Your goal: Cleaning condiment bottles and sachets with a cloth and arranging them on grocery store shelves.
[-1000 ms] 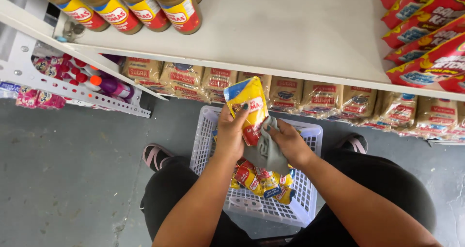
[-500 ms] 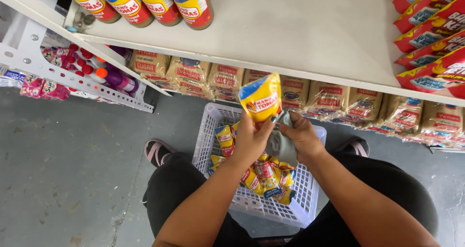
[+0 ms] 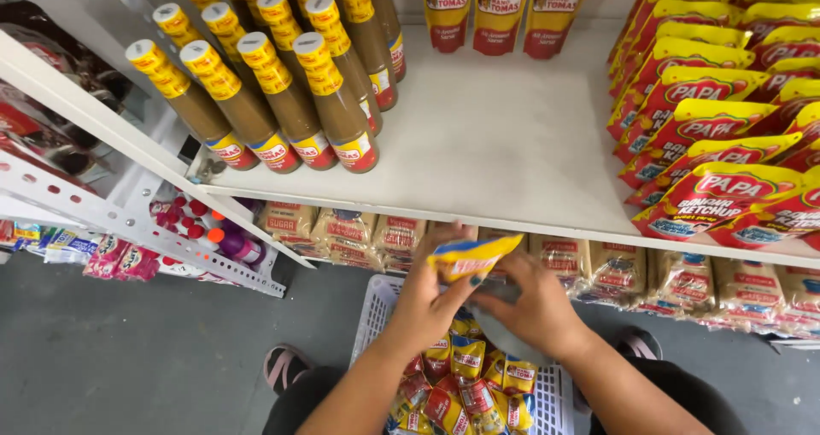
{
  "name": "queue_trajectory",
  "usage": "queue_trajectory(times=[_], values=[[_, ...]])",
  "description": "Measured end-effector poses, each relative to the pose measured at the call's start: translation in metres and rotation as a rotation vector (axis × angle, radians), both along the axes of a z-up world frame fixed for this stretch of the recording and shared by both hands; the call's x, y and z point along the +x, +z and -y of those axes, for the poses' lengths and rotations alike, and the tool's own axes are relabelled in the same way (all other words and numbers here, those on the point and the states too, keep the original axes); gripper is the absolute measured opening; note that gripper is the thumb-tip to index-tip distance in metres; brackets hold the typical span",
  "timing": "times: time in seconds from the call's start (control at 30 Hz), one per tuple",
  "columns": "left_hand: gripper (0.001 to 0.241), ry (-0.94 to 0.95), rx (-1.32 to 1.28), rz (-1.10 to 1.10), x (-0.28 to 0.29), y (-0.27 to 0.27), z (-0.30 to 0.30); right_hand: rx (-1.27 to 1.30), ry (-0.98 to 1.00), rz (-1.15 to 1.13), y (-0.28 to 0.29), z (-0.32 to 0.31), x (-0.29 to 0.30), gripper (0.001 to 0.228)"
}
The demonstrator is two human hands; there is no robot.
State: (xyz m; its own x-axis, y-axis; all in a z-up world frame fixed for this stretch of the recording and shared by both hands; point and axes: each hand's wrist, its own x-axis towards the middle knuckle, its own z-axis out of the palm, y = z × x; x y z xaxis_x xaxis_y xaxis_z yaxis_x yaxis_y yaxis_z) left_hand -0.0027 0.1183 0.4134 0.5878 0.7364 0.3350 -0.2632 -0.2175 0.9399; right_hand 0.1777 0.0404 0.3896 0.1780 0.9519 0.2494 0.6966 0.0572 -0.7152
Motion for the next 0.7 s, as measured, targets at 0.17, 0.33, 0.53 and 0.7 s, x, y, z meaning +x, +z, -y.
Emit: queue_trajectory(times=[0.17,0.33,0.53,0.7], values=[[0.064,-0.028,0.289,-0.077,0.029,0.044,-0.085,0.146,-0.102,-0.051,0.056,-0.07,0.02,0.043],[0.054,-0.003,0.187,-0.222,0.061,0.014,-0.19,0.071,-0.049,-0.279,0.053,-0.162,0.067,0.018],[0.033,0.358,0.254,-0.1,0.12,-0.015,-0.273,0.081,-0.161,-0.282,0.034,-0.265,0.105,0.014],[0.065,0.592,0.361,-0.087,0.174,-0.032,-0.324,0.139,-0.275,-0.331,0.02,-0.327,0.122,0.017]])
